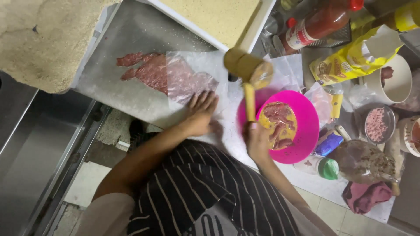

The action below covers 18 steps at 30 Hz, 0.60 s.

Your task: Pounding pieces of meat with a mallet to tenderize them, seasoning them with salt and pepper, and placing them into a bowl of egg wash.

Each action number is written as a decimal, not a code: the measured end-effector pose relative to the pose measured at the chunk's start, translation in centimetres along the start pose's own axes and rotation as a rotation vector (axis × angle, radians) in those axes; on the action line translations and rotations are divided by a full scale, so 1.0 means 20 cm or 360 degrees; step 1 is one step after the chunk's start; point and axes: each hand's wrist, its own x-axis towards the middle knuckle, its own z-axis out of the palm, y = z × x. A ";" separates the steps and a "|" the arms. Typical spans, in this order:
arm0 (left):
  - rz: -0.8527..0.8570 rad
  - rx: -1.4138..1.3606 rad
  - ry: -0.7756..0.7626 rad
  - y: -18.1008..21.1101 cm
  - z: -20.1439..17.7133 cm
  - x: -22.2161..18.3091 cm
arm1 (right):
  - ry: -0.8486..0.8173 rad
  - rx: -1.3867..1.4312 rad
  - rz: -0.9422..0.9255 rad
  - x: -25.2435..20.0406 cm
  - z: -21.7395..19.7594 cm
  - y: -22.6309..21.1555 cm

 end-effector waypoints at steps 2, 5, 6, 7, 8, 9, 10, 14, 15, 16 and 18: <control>0.0035 0.0030 -0.0077 -0.01 0.07 -0.02 | -0.0017 -0.0039 -0.0068 0.08 0.15 0.12; 0.0219 -0.0445 0.0031 -0.09 0.25 -0.12 | -0.0579 -0.0379 0.0525 0.17 0.25 0.17; 0.0276 -0.0511 0.0093 -0.13 0.28 -0.17 | -0.0552 -0.0376 0.0583 0.15 0.18 0.04; 0.0332 -0.0570 0.0174 -0.18 0.29 -0.20 | -0.0524 -0.0379 0.0623 0.17 0.11 -0.10; 0.0327 -0.0560 0.0194 -0.22 0.24 -0.19 | -0.0524 -0.0384 0.0601 0.19 0.12 -0.09; 0.0297 -0.0711 0.0153 -0.22 0.22 -0.23 | -0.0341 -0.0251 0.0474 0.14 0.13 -0.07; 0.0266 -0.0862 0.0113 -0.21 0.21 -0.26 | -0.0156 -0.0118 0.0348 0.09 0.13 -0.04; 0.0265 -0.1033 0.0046 -0.27 0.28 -0.26 | -0.0499 -0.0363 0.0652 0.22 0.24 0.06; 0.0256 -0.1084 0.0002 -0.27 0.27 -0.28 | -0.0353 -0.0293 0.0580 0.20 0.20 0.00; 0.0249 -0.1135 -0.0043 -0.26 0.27 -0.29 | -0.0207 -0.0224 0.0507 0.18 0.16 -0.05; 0.0231 -0.1149 -0.0075 -0.24 0.29 -0.30 | -0.0315 -0.0363 0.0613 0.17 0.24 0.12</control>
